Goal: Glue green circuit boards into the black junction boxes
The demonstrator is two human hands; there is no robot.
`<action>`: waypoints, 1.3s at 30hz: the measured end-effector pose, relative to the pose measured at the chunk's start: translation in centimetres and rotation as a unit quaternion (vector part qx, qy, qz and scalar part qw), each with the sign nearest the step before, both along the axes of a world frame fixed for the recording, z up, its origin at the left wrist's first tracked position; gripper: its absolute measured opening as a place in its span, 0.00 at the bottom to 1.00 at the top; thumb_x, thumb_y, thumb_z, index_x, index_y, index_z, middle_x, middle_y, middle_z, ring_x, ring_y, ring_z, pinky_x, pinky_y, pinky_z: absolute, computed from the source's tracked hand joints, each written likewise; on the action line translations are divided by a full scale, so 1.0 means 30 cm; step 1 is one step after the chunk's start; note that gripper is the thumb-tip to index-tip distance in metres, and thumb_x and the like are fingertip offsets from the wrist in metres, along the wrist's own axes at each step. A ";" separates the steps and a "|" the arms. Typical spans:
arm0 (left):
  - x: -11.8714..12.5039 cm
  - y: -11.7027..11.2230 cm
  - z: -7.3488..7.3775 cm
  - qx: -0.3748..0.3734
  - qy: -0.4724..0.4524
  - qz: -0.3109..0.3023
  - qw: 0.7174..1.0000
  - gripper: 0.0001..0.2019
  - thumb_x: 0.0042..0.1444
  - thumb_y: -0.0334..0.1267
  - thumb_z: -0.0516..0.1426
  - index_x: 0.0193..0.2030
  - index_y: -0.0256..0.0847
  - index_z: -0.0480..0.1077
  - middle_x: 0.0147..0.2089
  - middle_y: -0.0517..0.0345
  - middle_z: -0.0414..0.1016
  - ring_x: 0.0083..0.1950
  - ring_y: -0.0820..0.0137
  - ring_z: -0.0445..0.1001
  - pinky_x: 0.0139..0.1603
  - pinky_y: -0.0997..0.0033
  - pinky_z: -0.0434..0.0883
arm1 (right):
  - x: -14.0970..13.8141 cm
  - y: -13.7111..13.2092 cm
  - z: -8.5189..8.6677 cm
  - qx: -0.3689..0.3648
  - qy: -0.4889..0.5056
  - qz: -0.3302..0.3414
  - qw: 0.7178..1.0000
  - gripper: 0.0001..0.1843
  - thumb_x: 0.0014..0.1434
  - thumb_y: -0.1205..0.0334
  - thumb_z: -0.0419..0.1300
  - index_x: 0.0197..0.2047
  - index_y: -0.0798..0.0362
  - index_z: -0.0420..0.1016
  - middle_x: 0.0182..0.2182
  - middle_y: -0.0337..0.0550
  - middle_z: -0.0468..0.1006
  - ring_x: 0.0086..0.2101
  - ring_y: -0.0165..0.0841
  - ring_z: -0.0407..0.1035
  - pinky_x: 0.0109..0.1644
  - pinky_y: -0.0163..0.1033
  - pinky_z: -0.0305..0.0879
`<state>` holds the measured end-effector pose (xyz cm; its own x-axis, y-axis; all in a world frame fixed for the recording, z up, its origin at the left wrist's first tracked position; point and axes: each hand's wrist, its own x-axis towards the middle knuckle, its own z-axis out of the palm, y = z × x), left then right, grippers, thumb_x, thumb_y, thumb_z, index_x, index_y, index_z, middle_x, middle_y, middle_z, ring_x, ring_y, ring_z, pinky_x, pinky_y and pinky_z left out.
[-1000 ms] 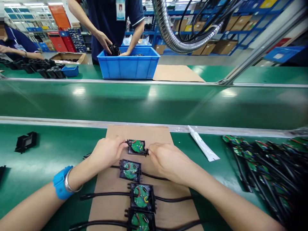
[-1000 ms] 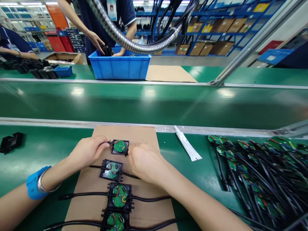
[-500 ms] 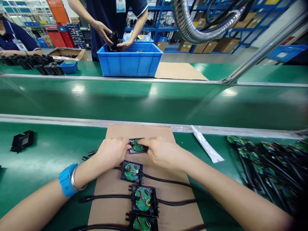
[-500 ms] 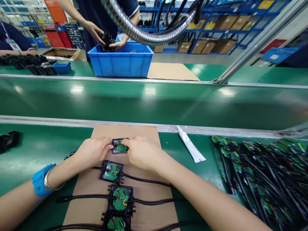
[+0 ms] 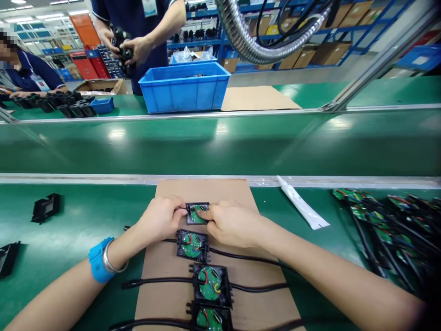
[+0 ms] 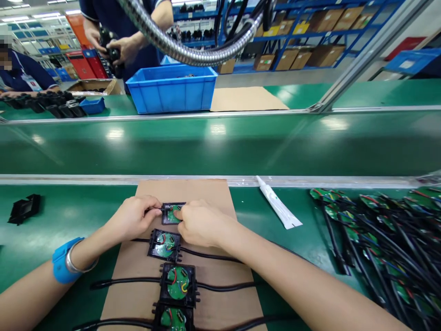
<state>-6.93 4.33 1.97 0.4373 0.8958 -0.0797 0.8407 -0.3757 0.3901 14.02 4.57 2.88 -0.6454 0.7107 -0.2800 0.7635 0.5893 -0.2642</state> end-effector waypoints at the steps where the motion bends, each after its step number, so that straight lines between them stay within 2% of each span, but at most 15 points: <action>1: 0.002 -0.004 0.005 -0.007 0.003 0.002 1.000 0.11 0.60 0.36 0.49 0.35 0.40 0.73 0.36 0.55 0.78 0.38 0.65 0.75 0.38 0.69 0.67 | -0.003 -0.007 0.004 -0.002 0.001 0.000 1.000 0.24 0.57 0.65 0.47 0.53 0.51 0.75 0.37 0.53 0.80 0.36 0.44 0.73 0.36 0.44 0.63; 5: 0.005 -0.004 0.014 -0.063 0.018 -0.017 0.998 0.18 0.64 0.38 0.44 0.28 0.40 0.70 0.29 0.59 0.77 0.31 0.70 0.74 0.33 0.73 0.67 | -0.011 -0.020 0.013 -0.012 0.007 -0.006 1.000 0.25 0.56 0.65 0.47 0.54 0.51 0.74 0.37 0.54 0.79 0.37 0.44 0.73 0.35 0.43 0.63; 8: 0.009 0.008 0.005 -0.093 0.036 -0.040 0.994 0.20 0.63 0.35 0.42 0.27 0.40 0.70 0.28 0.61 0.77 0.30 0.73 0.74 0.33 0.77 0.68 | -0.013 -0.022 0.012 -0.010 0.015 -0.011 1.000 0.25 0.56 0.66 0.48 0.54 0.51 0.75 0.37 0.54 0.79 0.36 0.44 0.73 0.35 0.43 0.63; 10: 0.015 0.016 -0.001 -0.086 0.063 -0.043 0.993 0.20 0.63 0.33 0.41 0.26 0.38 0.70 0.29 0.58 0.77 0.31 0.71 0.75 0.33 0.75 0.69 | -0.012 -0.022 0.009 -0.006 0.023 -0.013 1.000 0.24 0.56 0.66 0.48 0.53 0.51 0.75 0.37 0.53 0.80 0.36 0.43 0.73 0.35 0.43 0.63; 13: 0.028 0.022 -0.006 -0.055 0.116 -0.050 0.990 0.20 0.61 0.32 0.41 0.28 0.36 0.71 0.32 0.48 0.78 0.33 0.64 0.76 0.35 0.67 0.70 | -0.011 -0.019 0.007 -0.009 0.028 -0.016 0.999 0.24 0.55 0.66 0.48 0.52 0.52 0.76 0.37 0.54 0.80 0.36 0.43 0.74 0.34 0.42 0.63; 17: 0.035 0.032 -0.014 -0.031 0.166 -0.100 0.981 0.16 0.57 0.29 0.44 0.29 0.33 0.72 0.35 0.38 0.78 0.37 0.57 0.76 0.38 0.59 0.71 | -0.010 -0.018 0.009 -0.020 0.029 -0.017 0.999 0.24 0.56 0.65 0.48 0.52 0.52 0.76 0.36 0.53 0.80 0.34 0.44 0.74 0.33 0.43 0.63; 19: 0.033 0.045 -0.020 -0.031 0.174 -0.131 0.975 0.15 0.55 0.28 0.46 0.28 0.32 0.72 0.36 0.37 0.77 0.39 0.55 0.76 0.40 0.58 0.72 | -0.010 -0.023 0.009 -0.020 0.034 -0.021 0.999 0.24 0.55 0.65 0.48 0.50 0.52 0.77 0.35 0.53 0.80 0.34 0.44 0.74 0.33 0.43 0.63; 22: 0.029 0.065 -0.020 -0.039 0.168 -0.161 0.972 0.12 0.52 0.27 0.49 0.23 0.35 0.71 0.32 0.42 0.78 0.38 0.60 0.76 0.41 0.62 0.71 | -0.012 -0.035 0.006 -0.024 0.036 -0.029 0.999 0.22 0.55 0.65 0.48 0.47 0.54 0.78 0.35 0.54 0.80 0.34 0.44 0.74 0.32 0.42 0.62; 24: 0.024 0.065 -0.010 -0.038 0.158 -0.150 0.975 0.13 0.54 0.28 0.48 0.23 0.37 0.70 0.30 0.47 0.77 0.35 0.64 0.76 0.38 0.67 0.71 | -0.013 -0.044 0.004 -0.019 0.033 -0.033 0.999 0.22 0.55 0.64 0.48 0.46 0.54 0.78 0.35 0.55 0.80 0.34 0.44 0.74 0.31 0.41 0.61; 28: 0.005 0.013 0.015 -0.009 0.137 -0.081 0.987 0.13 0.60 0.33 0.45 0.36 0.37 0.70 0.34 0.53 0.78 0.33 0.67 0.76 0.33 0.71 0.70 | -0.014 -0.052 0.004 -0.010 0.034 -0.035 0.999 0.20 0.55 0.64 0.49 0.44 0.56 0.79 0.34 0.56 0.80 0.33 0.44 0.74 0.31 0.41 0.60; 31: -0.017 -0.048 0.005 0.040 0.110 -0.070 0.991 0.12 0.63 0.36 0.47 0.44 0.38 0.69 0.41 0.53 0.77 0.40 0.67 0.76 0.40 0.69 0.71 | -0.014 -0.053 0.009 -0.007 0.040 -0.041 0.998 0.19 0.55 0.65 0.50 0.42 0.58 0.79 0.34 0.58 0.80 0.33 0.45 0.74 0.30 0.41 0.59; 33: -0.027 -0.079 -0.013 0.086 0.125 -0.081 0.985 0.14 0.65 0.36 0.44 0.46 0.38 0.69 0.41 0.52 0.77 0.42 0.66 0.76 0.42 0.68 0.71 | -0.015 -0.053 0.013 -0.005 0.043 -0.043 0.998 0.19 0.55 0.65 0.50 0.42 0.59 0.79 0.34 0.58 0.80 0.33 0.45 0.74 0.29 0.41 0.58; 36: -0.024 -0.097 -0.030 0.118 0.198 -0.094 0.969 0.14 0.65 0.33 0.43 0.45 0.37 0.70 0.35 0.52 0.75 0.36 0.66 0.75 0.32 0.70 0.70 | -0.015 -0.053 0.016 -0.007 0.044 -0.042 0.998 0.18 0.55 0.65 0.50 0.40 0.59 0.80 0.34 0.59 0.80 0.33 0.45 0.74 0.29 0.40 0.57; 39: 0.001 -0.085 -0.024 0.117 0.236 -0.101 0.959 0.12 0.62 0.30 0.45 0.39 0.36 0.70 0.32 0.50 0.74 0.33 0.64 0.75 0.28 0.70 0.68 | -0.014 -0.053 0.013 -0.010 0.045 -0.040 0.998 0.18 0.56 0.65 0.50 0.40 0.59 0.79 0.34 0.58 0.80 0.33 0.44 0.74 0.29 0.40 0.57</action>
